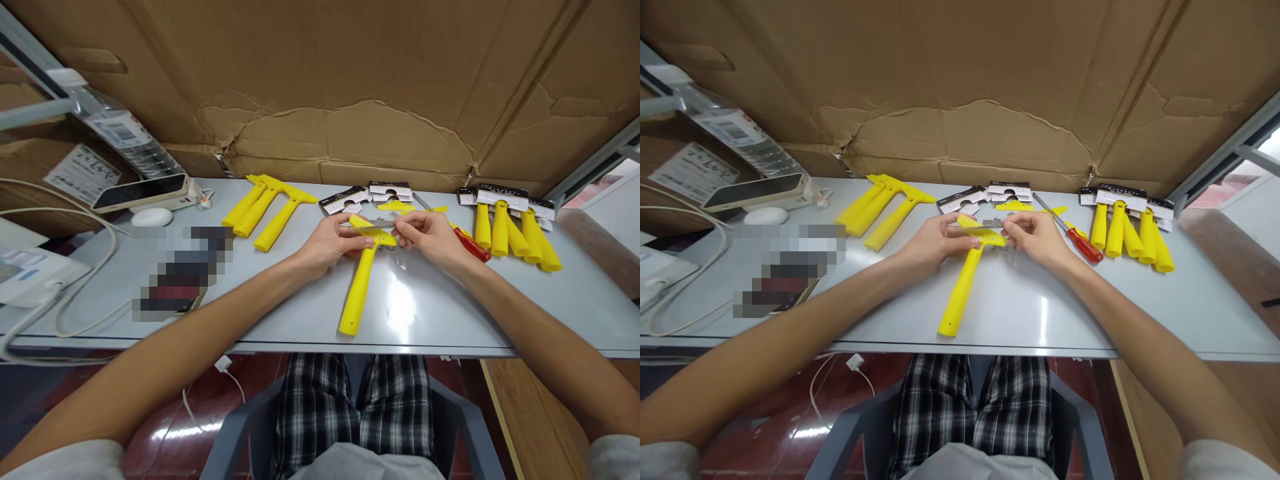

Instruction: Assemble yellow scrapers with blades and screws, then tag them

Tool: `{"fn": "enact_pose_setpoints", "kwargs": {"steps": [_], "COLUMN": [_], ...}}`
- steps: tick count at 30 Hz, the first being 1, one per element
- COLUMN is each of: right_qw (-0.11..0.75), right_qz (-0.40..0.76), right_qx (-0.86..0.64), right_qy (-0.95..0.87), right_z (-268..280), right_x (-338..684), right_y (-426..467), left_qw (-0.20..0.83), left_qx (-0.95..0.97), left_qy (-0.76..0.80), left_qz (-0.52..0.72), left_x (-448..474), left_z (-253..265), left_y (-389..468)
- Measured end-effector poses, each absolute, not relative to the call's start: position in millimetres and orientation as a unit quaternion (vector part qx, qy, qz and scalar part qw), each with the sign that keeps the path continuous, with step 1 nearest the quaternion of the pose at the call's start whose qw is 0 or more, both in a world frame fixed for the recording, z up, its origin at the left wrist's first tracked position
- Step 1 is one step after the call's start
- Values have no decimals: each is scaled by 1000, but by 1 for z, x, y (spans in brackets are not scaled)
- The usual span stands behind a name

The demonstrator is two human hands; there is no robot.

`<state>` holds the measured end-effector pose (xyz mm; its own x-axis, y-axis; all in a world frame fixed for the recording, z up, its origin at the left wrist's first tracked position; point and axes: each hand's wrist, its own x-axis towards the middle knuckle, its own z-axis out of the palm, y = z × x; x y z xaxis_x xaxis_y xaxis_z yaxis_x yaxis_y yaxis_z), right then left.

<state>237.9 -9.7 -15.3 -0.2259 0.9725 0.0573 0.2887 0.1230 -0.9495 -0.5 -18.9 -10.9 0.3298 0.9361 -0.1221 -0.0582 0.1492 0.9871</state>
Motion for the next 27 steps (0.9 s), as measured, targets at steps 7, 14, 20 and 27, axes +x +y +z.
{"fn": "enact_pose_setpoints", "kwargs": {"steps": [7,14,20,27], "right_qw": [422,404,384,347], "right_qz": [438,432,417,434], "right_qx": [-492,-508,-525,-544], "right_qy": [-624,-626,-635,-628], "right_z": [-11,-10,-17,-13], "right_x": [237,236,240,238], "right_y": [-12,-12,-7,-11], "left_qw": [622,619,615,598], "left_qx": [516,527,527,537], "left_qy": [432,422,422,426], "left_qz": [400,403,407,416], "left_x": [-2,-3,-2,-2], "left_z": [-9,-9,-9,-9], "left_y": [-19,-19,-20,-21]}}
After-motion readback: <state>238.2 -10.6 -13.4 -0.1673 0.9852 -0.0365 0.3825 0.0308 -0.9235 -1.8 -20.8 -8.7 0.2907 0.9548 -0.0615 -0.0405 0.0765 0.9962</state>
